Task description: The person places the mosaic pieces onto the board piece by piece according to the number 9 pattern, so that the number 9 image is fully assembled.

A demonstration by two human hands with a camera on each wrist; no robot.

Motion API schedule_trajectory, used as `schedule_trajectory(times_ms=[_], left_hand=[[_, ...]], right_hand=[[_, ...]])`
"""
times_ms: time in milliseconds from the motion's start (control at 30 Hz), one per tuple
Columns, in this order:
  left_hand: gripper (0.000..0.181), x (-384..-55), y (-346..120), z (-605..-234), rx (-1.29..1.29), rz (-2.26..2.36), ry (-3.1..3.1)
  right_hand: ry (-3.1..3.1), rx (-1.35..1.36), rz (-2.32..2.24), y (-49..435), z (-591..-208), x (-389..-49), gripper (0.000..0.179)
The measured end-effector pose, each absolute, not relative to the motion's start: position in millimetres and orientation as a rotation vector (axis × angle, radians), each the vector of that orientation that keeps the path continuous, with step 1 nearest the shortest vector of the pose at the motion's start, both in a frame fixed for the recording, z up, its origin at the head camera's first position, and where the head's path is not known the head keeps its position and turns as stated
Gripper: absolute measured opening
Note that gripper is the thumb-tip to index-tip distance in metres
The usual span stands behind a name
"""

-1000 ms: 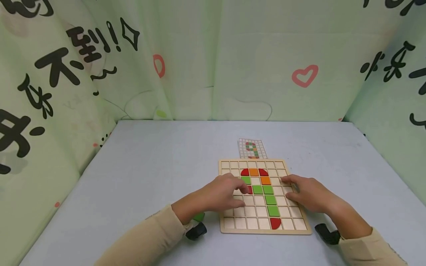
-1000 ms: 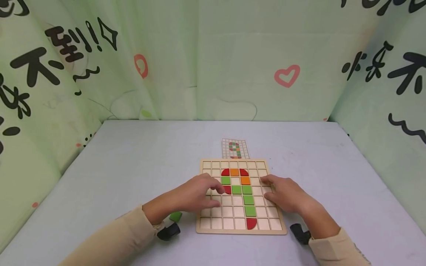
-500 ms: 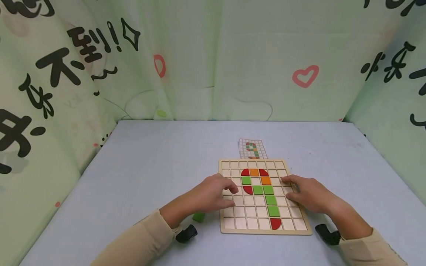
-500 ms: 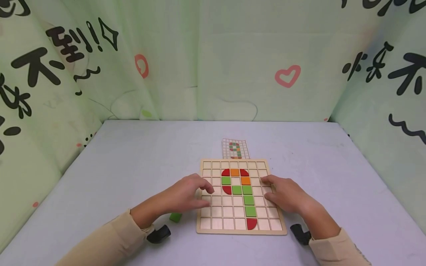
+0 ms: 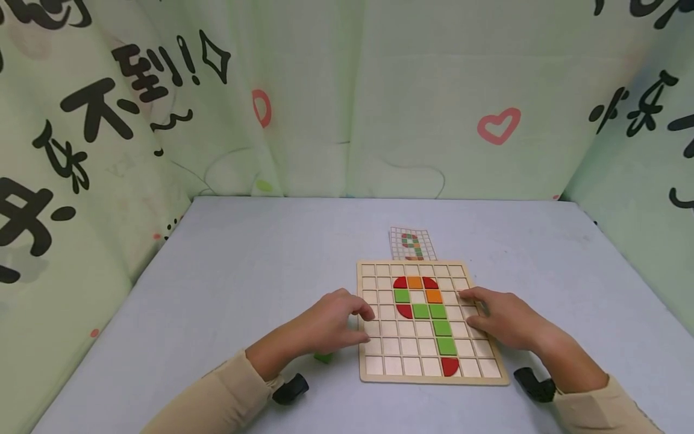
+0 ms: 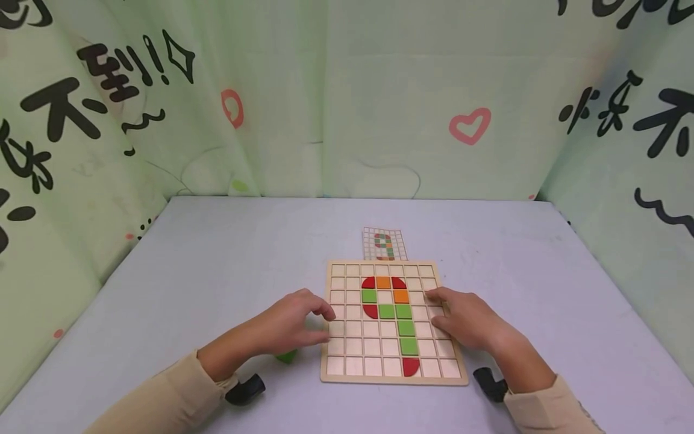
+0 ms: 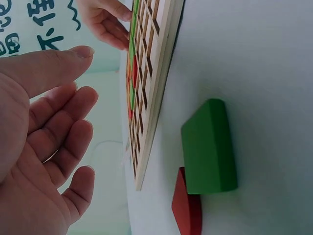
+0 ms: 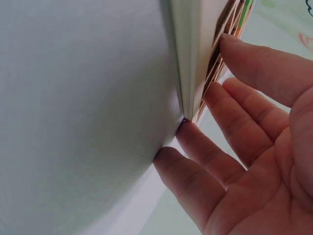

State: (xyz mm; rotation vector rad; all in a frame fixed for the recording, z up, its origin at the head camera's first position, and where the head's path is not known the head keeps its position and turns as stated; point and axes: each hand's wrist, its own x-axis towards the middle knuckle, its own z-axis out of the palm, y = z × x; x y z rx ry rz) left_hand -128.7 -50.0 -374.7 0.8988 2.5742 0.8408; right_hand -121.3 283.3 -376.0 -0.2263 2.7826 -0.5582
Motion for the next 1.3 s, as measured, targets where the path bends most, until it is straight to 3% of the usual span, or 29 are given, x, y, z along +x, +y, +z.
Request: schedule_trajectory(times_ms=[1300], left_hand=[[0.027, -123.2, -104.3, -385.6, 0.888, 0.865, 2.54]], right_hand=[[2.793, -0.252, -0.554, 283.4, -376.7, -120.6, 0.055]])
